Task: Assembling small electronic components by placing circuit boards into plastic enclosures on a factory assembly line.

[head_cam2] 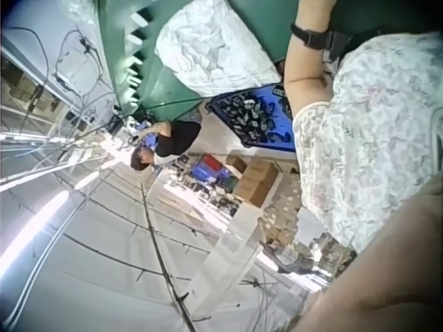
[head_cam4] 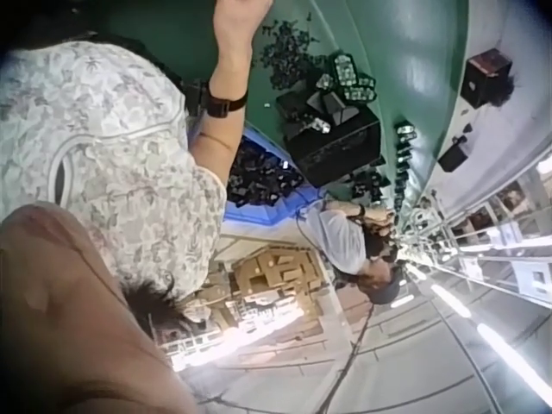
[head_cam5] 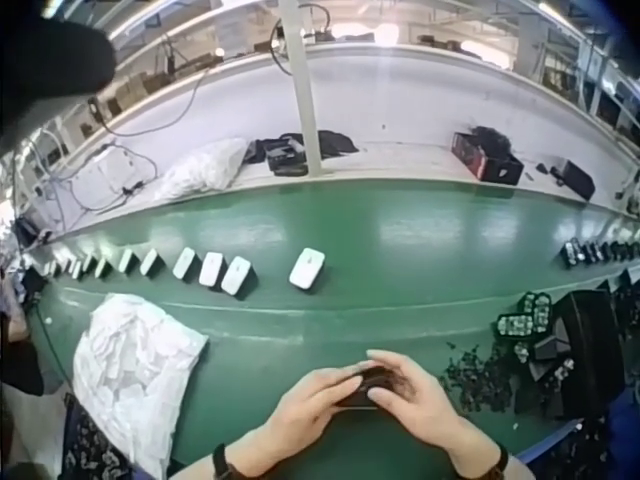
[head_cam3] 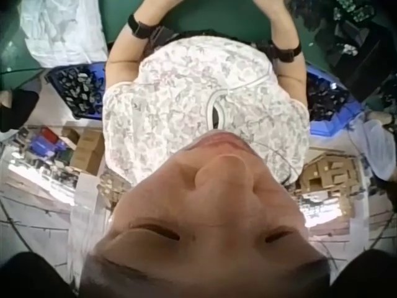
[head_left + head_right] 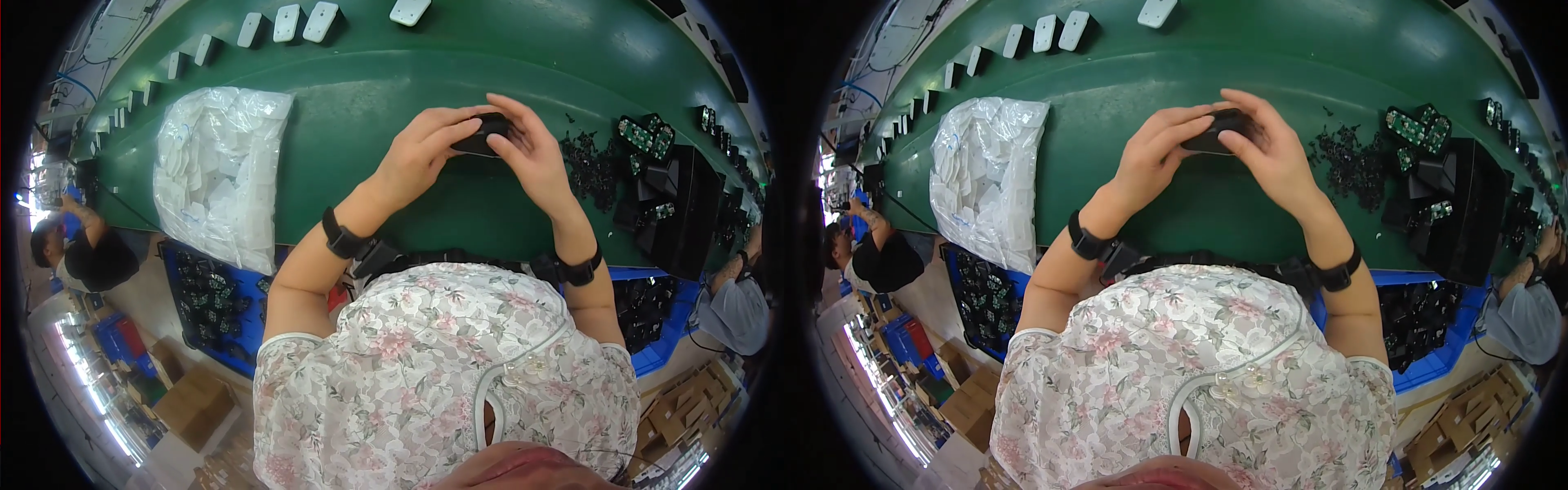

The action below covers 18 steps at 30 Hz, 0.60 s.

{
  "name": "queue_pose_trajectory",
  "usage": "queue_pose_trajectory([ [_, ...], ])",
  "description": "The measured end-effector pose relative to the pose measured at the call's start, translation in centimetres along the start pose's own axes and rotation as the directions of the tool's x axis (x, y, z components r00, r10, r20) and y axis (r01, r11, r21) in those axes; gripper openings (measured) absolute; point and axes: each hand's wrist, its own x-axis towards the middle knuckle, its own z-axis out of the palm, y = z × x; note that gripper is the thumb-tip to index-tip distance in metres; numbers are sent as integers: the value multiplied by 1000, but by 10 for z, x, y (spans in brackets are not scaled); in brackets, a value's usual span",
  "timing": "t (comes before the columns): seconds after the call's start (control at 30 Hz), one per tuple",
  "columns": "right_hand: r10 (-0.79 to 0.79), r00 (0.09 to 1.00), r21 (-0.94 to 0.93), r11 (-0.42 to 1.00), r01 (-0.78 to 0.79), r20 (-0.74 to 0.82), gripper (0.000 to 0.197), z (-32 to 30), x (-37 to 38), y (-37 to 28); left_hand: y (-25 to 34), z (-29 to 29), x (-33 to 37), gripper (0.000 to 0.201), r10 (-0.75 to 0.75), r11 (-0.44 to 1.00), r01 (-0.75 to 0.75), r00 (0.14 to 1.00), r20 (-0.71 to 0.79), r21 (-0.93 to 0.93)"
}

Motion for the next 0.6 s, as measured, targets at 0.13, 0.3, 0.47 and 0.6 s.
queue_pose_trajectory([
  [0.13, 7, 1000, -238, 971, 0, 30, 49, -7, 14, 25, -14, 2, -5, 54, 75, 988, -86, 993, 88, 125],
  [0.3, -136, 988, -70, 989, 131, -68, 44, -14, 18, 29, -10, -2, -11, 70, -68, 986, 72, 997, -35, 148],
  [0.47, -206, 941, -463, 884, 61, -268, 36, -39, 20, 22, -10, -3, -8, 56, 20, 911, -13, 1000, -13, 412],
  [0.6, -473, 869, -902, 424, 82, -143, 36, -34, 10, 16, -4, 18, 1, 52, -40, 878, 10, 998, 52, 479],
])
